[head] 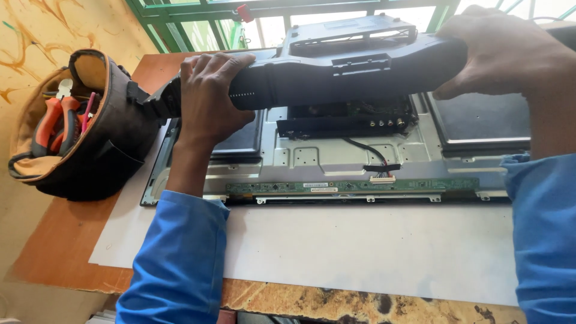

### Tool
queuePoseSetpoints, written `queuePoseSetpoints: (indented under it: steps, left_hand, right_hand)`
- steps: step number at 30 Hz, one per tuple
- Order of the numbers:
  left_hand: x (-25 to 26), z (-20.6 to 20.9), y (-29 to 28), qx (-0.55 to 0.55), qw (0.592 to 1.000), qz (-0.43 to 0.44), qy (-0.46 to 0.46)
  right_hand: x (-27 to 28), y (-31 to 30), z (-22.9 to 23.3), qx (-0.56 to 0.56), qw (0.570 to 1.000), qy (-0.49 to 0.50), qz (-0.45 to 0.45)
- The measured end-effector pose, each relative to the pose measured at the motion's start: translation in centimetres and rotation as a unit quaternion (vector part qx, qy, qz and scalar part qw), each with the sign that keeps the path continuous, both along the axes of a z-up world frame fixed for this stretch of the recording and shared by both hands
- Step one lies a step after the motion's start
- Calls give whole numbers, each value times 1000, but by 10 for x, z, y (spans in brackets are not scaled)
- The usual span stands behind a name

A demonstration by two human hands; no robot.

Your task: The person works on the back of a disassembled flat-screen TV, using their hands to connect cables and an orange plastic pry tool to adjust the casing and internal components.

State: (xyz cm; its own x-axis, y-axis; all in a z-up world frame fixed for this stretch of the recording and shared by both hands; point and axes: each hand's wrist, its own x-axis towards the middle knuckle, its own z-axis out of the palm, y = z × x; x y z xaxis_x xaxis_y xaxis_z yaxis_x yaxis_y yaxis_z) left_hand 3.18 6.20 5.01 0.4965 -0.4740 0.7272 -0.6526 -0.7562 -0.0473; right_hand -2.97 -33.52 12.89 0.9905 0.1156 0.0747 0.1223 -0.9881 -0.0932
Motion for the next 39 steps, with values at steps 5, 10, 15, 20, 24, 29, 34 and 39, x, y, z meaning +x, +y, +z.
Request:
queuePoseSetpoints:
  steps: [5,10,15,20,24,29,34,39]
  left_hand:
    - [-7,5,-7,-1,1000,-9,-20]
    - [-15,12,-7,0,999,-22,-26]
    - [-12,9,-2,60,998,13,15]
    - [-13,9,0,80,996,18,42]
    - [-11,6,0,104,992,36,67]
    - [-10,4,1,115,988,49,90]
    - [-10,5,2,121,986,54,97]
    - [-14,8,0,123,981,64,136]
  right_hand:
    - [13,-29,-7,-27,999,9,-47]
    - [6,-24,-2,-20,997,17,-77]
    - [-13,19,13,-35,992,95,-81]
    - [-21,36,13,-59,987,102,-107]
    - [-18,36,5,-73,988,96,-97]
    - [-6,26,-5,-82,987,100,-99]
    - [-1,26,0,-76,984,120,-111]
    - [4,20,0,-73,982,133,-115]
